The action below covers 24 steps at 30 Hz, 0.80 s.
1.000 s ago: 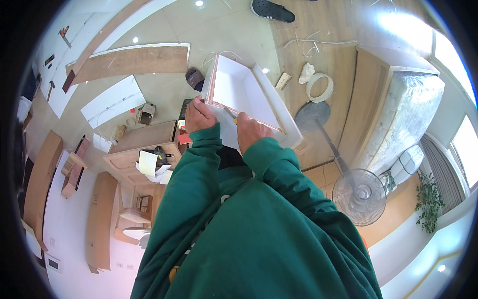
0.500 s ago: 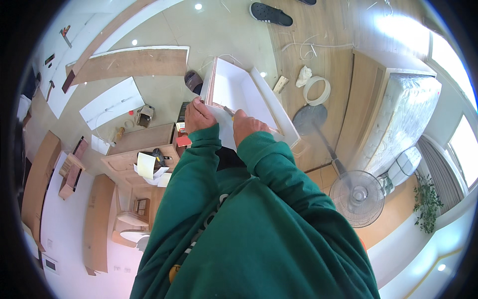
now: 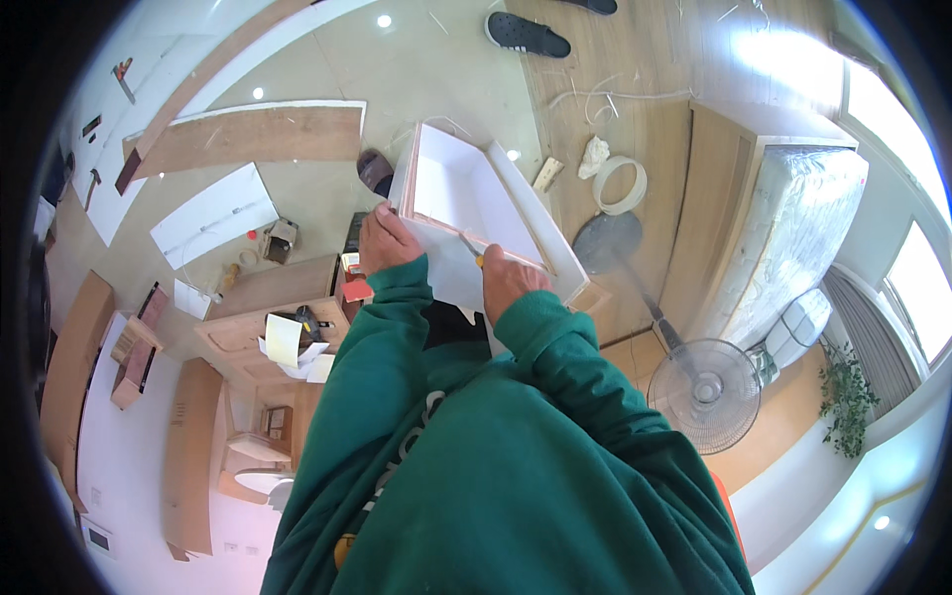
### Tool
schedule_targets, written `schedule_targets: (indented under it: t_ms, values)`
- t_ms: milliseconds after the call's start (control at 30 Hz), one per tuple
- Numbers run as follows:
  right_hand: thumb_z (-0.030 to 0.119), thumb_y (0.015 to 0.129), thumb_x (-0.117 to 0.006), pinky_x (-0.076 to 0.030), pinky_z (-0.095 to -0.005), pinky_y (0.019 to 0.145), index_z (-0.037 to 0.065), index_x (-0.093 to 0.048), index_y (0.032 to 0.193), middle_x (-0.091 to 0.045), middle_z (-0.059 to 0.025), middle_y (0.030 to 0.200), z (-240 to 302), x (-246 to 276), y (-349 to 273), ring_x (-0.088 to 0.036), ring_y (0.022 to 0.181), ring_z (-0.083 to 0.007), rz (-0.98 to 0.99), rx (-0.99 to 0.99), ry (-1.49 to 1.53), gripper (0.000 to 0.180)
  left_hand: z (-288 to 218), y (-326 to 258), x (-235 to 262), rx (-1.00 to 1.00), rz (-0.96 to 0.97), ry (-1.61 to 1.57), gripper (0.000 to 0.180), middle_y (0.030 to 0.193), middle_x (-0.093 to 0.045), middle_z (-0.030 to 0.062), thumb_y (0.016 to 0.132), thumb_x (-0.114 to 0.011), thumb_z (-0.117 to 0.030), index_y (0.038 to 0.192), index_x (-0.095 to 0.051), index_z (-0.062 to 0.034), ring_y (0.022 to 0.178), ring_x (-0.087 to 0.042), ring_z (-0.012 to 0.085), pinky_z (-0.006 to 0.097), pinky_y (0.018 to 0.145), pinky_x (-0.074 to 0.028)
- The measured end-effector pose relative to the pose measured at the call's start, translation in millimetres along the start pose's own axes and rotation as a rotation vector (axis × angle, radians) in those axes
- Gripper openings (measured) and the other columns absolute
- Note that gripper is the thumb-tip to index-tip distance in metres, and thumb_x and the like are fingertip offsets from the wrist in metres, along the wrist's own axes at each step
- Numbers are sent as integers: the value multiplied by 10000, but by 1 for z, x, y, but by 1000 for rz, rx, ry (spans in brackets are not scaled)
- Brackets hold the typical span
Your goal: The person assembles a white cabinet by cutting protective film from panels with a utility knife, aligning edges, and using a nail gun to fasten parts together. The person also uses a level to check alignment during assembly.
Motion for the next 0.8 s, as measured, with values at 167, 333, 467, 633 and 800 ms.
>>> schedule_targets:
  t_ms: [167,333,467,633,800]
  values:
    - [86,890,-481,-528,-491,729,6,-500,946,-665,-244,817,2,6,9,-671,824,-407,35,-1,-14,99,-7,9,3,-16,-1,-8,261,854,-629,155,974,-411,-175,973,-623,-23,785,-602,357,455,707,-491]
    - [103,892,-488,-530,-489,747,15,-493,952,-673,-231,834,5,6,11,-673,834,-406,74,-32,-64,106,-2,1,2,37,6,-16,259,863,-634,156,974,-414,-180,979,-626,-30,790,-606,359,453,703,-490]
    - [110,899,-480,-526,-493,764,26,-499,970,-676,-231,856,-4,7,4,-669,848,-412,17,-23,-58,112,-4,8,1,19,-11,14,260,866,-637,150,974,-412,-183,978,-628,-38,790,-607,359,455,700,-491]
    - [168,928,-481,-480,-528,788,14,-485,986,-654,-256,891,-21,0,10,-634,908,-448,131,-92,24,164,-4,4,2,14,15,0,265,868,-639,142,974,-404,-183,979,-629,-43,797,-607,354,452,706,-491]
    - [189,931,-496,-472,-544,744,20,-476,973,-645,-262,829,-30,-7,-19,-636,832,-456,-3,-97,100,175,-8,5,6,61,60,15,306,897,-644,166,994,-370,-171,976,-628,-8,847,-604,362,443,768,-483]
Point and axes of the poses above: each hand's wrist, its own y-axis towards the middle knuckle, its own x-axis out of the back of the hand, z = x × y, the point moved 6 cm from there along y, towards the middle knuckle
